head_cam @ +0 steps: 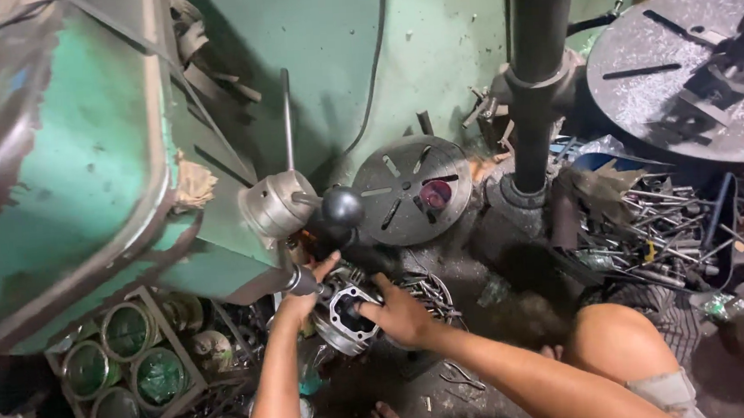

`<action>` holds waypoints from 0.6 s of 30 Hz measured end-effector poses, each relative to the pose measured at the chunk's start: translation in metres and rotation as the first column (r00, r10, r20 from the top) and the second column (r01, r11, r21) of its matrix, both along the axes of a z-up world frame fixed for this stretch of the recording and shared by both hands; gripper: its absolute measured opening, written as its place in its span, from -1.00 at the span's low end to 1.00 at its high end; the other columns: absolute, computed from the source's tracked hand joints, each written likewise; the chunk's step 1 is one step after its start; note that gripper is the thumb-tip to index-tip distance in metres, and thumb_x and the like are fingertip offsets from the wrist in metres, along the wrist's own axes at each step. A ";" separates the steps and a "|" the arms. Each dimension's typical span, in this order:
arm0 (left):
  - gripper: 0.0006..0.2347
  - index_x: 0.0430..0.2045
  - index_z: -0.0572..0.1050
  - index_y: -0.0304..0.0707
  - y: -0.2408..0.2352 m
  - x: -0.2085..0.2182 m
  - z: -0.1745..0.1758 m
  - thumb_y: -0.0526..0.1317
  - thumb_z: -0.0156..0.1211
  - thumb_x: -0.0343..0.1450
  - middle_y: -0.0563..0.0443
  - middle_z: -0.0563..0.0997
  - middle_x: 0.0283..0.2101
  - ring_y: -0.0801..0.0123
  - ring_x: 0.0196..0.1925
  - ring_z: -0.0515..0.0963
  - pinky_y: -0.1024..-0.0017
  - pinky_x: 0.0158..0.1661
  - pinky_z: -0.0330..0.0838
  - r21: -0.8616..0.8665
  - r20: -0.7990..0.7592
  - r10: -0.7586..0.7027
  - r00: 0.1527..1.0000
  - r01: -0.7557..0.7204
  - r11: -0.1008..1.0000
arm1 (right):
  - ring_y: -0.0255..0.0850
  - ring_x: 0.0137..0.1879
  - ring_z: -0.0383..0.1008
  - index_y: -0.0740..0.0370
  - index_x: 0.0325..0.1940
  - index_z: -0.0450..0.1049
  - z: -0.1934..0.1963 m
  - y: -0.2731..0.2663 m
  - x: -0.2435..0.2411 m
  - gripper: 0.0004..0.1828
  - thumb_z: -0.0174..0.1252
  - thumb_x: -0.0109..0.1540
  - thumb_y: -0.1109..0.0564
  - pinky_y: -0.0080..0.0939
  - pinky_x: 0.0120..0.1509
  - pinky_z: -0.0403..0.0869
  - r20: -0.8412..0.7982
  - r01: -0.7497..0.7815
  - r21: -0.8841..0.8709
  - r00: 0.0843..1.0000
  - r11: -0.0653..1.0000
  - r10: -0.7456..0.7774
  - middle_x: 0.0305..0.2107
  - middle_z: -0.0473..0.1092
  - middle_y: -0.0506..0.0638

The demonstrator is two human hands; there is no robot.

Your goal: The person works on a small engine cylinder head at a bench drill press, holding and repositioning the part under the rotating tool, then wipes the part with a rag and sets it on the workbench.

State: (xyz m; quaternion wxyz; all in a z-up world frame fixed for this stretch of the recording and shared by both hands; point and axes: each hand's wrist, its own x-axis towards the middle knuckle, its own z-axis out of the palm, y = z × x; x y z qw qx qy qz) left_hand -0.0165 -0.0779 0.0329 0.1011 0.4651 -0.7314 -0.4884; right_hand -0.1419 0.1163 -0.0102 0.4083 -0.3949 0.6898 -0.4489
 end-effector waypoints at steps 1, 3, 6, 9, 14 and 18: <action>-0.26 0.29 0.29 -0.28 0.000 0.000 0.000 0.23 0.24 0.30 -0.04 0.47 0.27 0.24 0.25 0.41 0.27 0.24 0.21 0.000 0.002 0.000 1.000 0.000 1.000 | 0.13 0.41 0.30 0.52 0.47 0.05 0.001 0.002 0.002 0.11 0.16 0.12 -0.35 -0.09 0.46 0.24 0.002 0.000 0.000 1.000 1.000 0.000 0.27 0.27 0.45; -0.35 0.17 0.49 -0.36 0.000 0.000 0.000 0.21 0.22 0.34 -0.15 0.63 0.15 0.16 0.14 0.52 0.26 0.21 0.34 -0.055 -0.004 -0.050 0.999 0.050 0.997 | 0.15 0.38 0.32 0.55 0.46 0.03 0.004 0.006 0.007 0.12 0.17 0.13 -0.36 -0.07 0.44 0.26 0.019 0.050 -0.041 0.999 0.998 -0.049 0.25 0.29 0.45; -0.38 0.18 0.48 -0.34 0.003 -0.002 0.002 0.17 0.25 0.36 -0.10 0.61 0.18 0.24 0.16 0.50 0.28 0.23 0.30 -0.075 -0.064 -0.021 0.998 0.016 0.997 | 0.09 0.26 0.50 0.53 0.44 0.05 0.044 0.015 -0.005 0.09 0.14 0.09 -0.32 -0.10 0.35 0.39 0.141 -0.057 0.020 0.989 0.998 0.053 0.10 0.43 0.40; -0.33 0.26 0.32 -0.21 0.021 -0.004 0.031 0.16 0.28 0.32 0.04 0.51 0.21 0.37 0.21 0.44 0.29 0.22 0.20 -0.022 -0.060 0.011 0.998 -0.013 1.000 | 0.08 0.23 0.51 0.53 0.42 0.07 0.056 0.014 -0.020 0.06 0.15 0.11 -0.32 -0.10 0.31 0.40 0.167 -0.133 -0.074 0.975 0.988 0.144 0.08 0.47 0.36; -0.40 0.05 0.59 -0.36 0.018 -0.008 0.033 0.19 0.25 0.32 -0.10 0.66 0.13 0.28 0.16 0.53 0.26 0.23 0.27 0.134 0.104 0.081 0.991 -0.094 0.986 | 0.10 0.15 0.55 0.49 0.39 0.14 0.038 0.011 -0.012 -0.02 0.16 0.13 -0.28 -0.09 0.24 0.44 0.117 -0.085 -0.056 0.989 0.995 0.091 0.01 0.49 0.38; -0.38 0.03 0.62 -0.43 0.007 -0.007 0.013 0.23 0.19 0.37 -0.20 0.69 0.09 0.19 0.12 0.58 0.23 0.22 0.35 0.044 0.175 0.040 0.984 -0.049 0.998 | 0.14 0.12 0.56 0.47 0.40 0.12 0.035 0.019 0.002 -0.04 0.14 0.13 -0.25 -0.08 0.21 0.47 0.097 0.009 -0.054 0.995 0.998 -0.004 -0.03 0.51 0.39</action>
